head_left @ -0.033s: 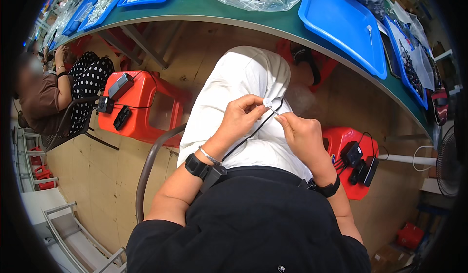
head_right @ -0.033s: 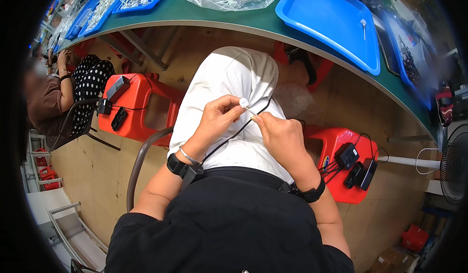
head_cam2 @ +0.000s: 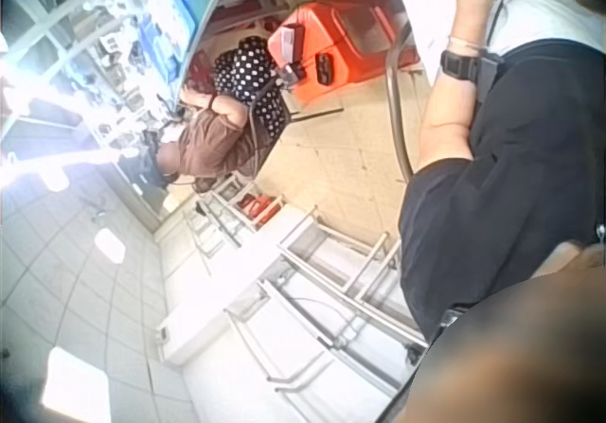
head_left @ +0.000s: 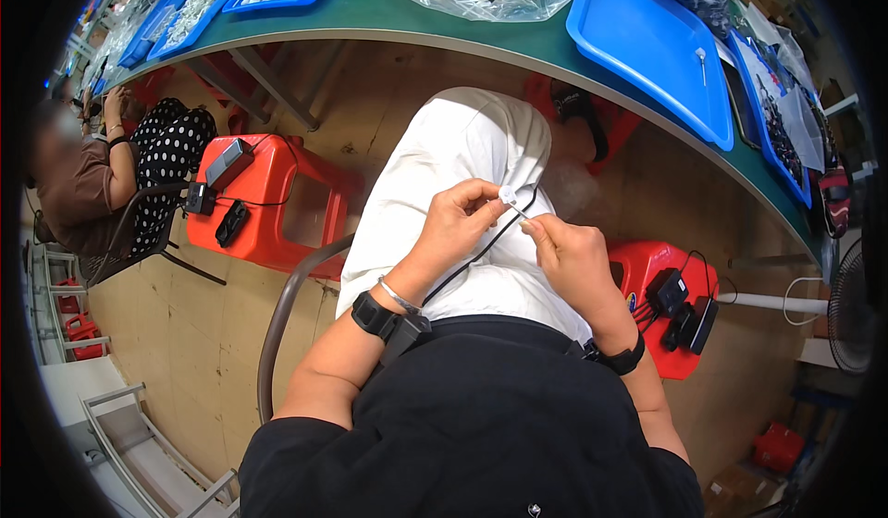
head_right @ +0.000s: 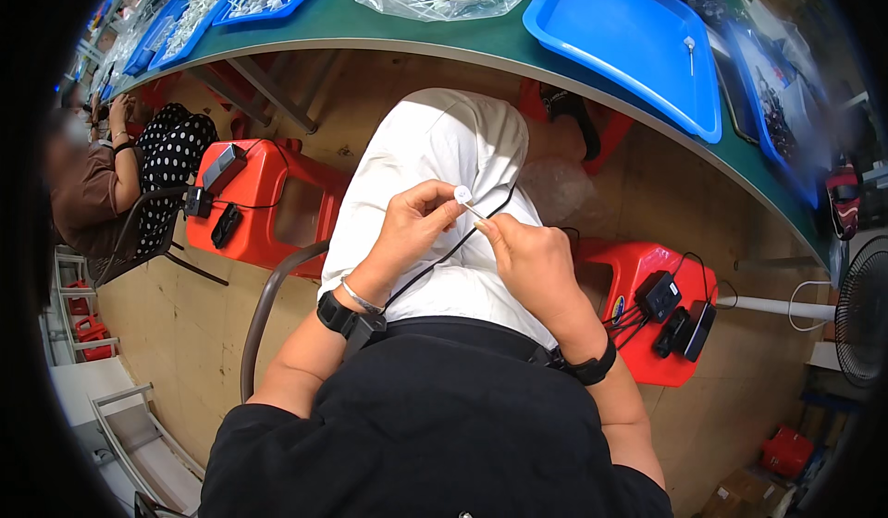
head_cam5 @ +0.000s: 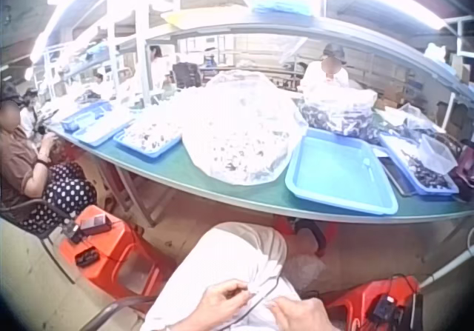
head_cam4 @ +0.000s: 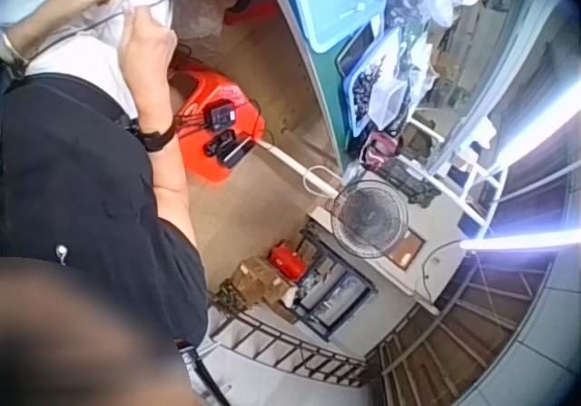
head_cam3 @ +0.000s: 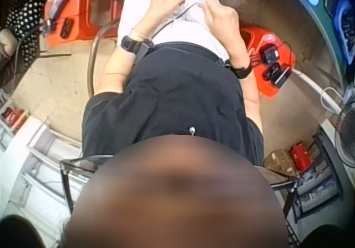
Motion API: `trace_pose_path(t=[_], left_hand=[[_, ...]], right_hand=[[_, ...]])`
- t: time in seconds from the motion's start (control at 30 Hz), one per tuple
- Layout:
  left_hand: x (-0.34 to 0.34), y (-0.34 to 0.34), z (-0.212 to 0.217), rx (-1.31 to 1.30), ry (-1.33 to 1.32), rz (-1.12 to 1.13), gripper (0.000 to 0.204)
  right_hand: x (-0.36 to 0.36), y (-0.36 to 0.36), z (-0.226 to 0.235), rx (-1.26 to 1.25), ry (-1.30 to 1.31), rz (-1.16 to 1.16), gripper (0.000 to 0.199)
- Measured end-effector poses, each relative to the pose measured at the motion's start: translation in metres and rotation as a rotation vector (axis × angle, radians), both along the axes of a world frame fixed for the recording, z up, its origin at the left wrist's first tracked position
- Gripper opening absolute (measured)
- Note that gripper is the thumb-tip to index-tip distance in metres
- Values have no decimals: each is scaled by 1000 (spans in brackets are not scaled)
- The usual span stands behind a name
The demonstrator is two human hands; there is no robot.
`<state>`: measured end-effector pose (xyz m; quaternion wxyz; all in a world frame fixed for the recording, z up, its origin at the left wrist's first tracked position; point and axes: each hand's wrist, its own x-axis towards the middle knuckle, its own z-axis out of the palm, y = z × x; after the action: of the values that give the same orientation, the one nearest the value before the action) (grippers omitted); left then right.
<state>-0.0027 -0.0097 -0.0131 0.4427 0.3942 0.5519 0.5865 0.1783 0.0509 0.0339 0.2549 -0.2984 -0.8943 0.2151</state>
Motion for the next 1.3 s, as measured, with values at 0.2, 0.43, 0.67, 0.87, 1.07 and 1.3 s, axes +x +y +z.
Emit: trace_pose_path(t=[0.2, 0.43, 0.67, 0.87, 1.07, 1.3], left_hand=[[2, -1, 4, -12, -23, 24, 9], [-1, -1, 8, -18, -40, -48, 15], [-1, -1, 14, -60, 0, -53, 17], [-1, -1, 10, -60, -29, -95, 15], [-3, -2, 9, -85, -56, -132, 16], [-4, -2, 20, -138, -106, -158, 18]], right_hand=[[-6, -6, 18, -694, 41, -46, 24], [2, -2, 17, 7, -77, -36, 24], [2, 0, 16, 143, -89, -39, 23], [1, 2, 14, 238, -72, -5, 22], [1, 3, 13, 326, -117, -7, 20], [-1, 2, 10, 562, -227, -31, 21]])
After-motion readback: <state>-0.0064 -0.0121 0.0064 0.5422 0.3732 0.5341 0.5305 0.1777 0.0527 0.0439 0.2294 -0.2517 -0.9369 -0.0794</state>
